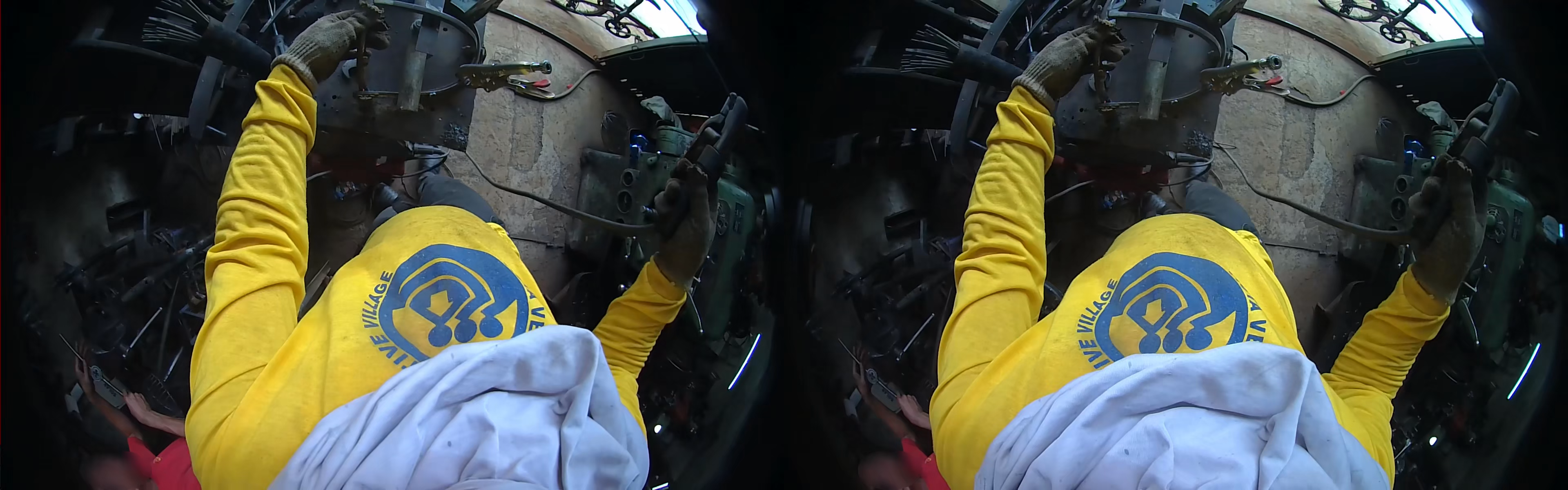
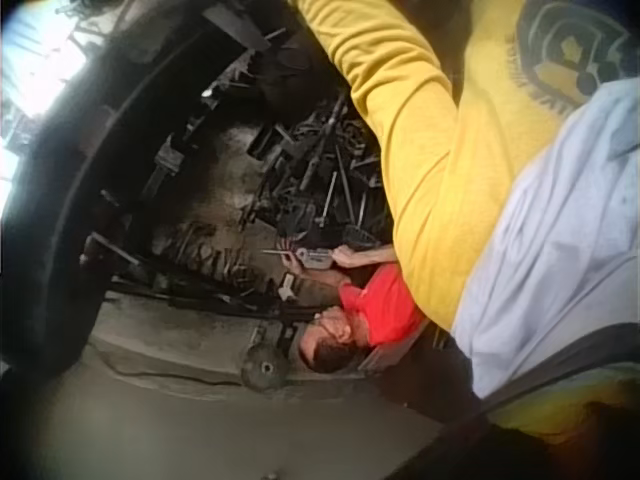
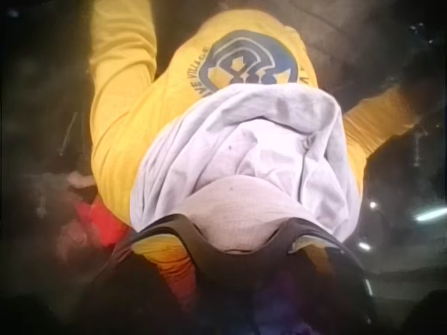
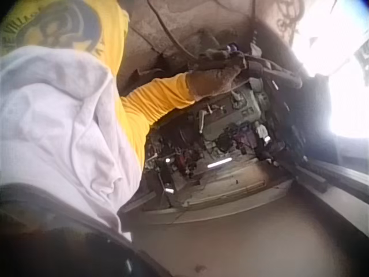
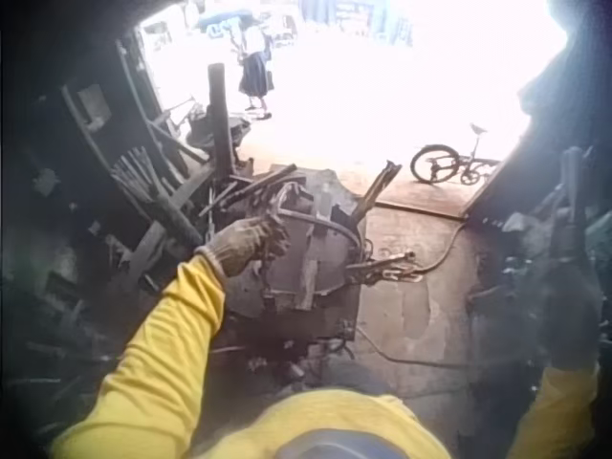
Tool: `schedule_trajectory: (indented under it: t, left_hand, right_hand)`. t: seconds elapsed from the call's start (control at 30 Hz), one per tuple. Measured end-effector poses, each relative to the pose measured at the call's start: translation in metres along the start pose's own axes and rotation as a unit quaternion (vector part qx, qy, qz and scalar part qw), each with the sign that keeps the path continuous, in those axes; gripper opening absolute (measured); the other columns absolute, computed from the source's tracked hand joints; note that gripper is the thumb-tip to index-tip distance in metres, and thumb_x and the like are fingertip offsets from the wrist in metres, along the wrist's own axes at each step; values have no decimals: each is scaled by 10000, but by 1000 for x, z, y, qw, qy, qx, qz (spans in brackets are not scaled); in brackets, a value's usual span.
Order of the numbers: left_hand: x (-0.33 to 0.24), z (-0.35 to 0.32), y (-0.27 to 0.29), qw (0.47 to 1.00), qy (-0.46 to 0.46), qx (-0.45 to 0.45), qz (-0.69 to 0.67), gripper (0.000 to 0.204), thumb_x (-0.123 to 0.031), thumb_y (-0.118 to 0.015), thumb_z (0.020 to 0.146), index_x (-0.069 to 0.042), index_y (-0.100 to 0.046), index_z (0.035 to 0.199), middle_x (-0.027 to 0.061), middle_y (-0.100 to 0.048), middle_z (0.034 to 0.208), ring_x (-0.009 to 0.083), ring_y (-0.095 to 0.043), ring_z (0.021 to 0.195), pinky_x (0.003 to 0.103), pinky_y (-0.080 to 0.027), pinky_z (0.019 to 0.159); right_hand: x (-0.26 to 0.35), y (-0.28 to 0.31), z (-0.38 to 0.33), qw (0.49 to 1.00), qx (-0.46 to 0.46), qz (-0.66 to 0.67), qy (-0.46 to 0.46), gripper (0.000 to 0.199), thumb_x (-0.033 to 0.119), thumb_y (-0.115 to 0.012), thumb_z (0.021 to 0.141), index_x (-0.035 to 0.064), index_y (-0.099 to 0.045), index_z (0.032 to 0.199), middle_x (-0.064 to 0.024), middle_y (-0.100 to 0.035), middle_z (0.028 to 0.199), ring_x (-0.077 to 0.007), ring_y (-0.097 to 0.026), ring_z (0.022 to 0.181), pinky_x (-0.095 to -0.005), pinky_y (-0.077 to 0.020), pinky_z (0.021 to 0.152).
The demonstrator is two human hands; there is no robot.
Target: The person fits metal plates together by hand, secures them with clamps, and uses an angle grinder to grind down edges and surfaces of the metal assembly.
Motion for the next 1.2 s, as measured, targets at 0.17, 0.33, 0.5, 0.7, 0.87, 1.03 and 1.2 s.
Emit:
schedule_trajectory:
  t: [0.17,0.33,0.5,0.7,0.87,1.03,1.2]
  left_hand:
    - [-4,9,-18,985,13,75,-154,362,-345,-536,1020,-37,-606,1197,115,-697,1050,234,-685,911,360,-556,784]
    - [-14,-11,-26,993,30,33,-113,429,-429,-562,992,-58,-603,1201,98,-701,1046,222,-691,899,372,-558,764]
    - [-10,-19,-21,989,43,29,-138,485,-423,-593,976,-52,-549,1286,122,-681,1134,237,-679,1000,395,-549,853]
    - [-7,-24,-21,985,84,13,-153,420,-350,-583,994,-13,-585,1246,132,-660,1172,251,-676,1065,399,-561,904]
    - [-17,-31,-25,989,61,-56,-125,420,-360,-609,980,-9,-615,1211,122,-705,1069,223,-700,982,357,-558,863]
    - [-25,-43,-26,977,66,-172,104,418,-427,-562,995,-76,-655,1202,77,-733,1029,185,-682,1013,323,-538,828]
    - [-38,-47,-35,915,44,-194,351,447,-468,-569,969,-116,-643,1235,98,-726,1072,257,-679,1033,378,-526,887]
  right_hand:
    - [3,-5,9,996,-40,69,44,276,269,-592,995,88,-580,1204,-58,-671,988,-109,-624,717,-262,-498,534]
    - [-22,-3,23,989,9,145,-3,266,294,-581,1001,123,-576,1206,-33,-668,956,-116,-626,700,-272,-503,542]
    - [-55,14,46,987,29,154,-33,310,299,-577,1003,134,-568,1265,-21,-664,917,-118,-629,674,-259,-505,523]
    - [-79,44,76,995,11,92,-31,321,286,-581,1002,109,-552,1269,-27,-648,903,-112,-621,644,-257,-528,494]
    - [-110,74,117,994,30,91,-57,323,281,-623,982,120,-553,1253,-13,-646,929,-100,-615,678,-241,-510,532]
    - [-120,63,151,992,64,84,-69,324,274,-615,983,63,-528,1213,-51,-625,903,-114,-622,667,-251,-537,504]
    - [-111,43,172,991,90,80,-56,353,263,-612,983,40,-530,1244,-82,-653,932,-139,-638,693,-270,-549,560]
Point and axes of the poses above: each hand's wrist, its own z-axis towards the middle knuckle, its own y-axis out of the back of the hand, x = y × z, the point moved 4 cm from there along z, towards the middle knuckle
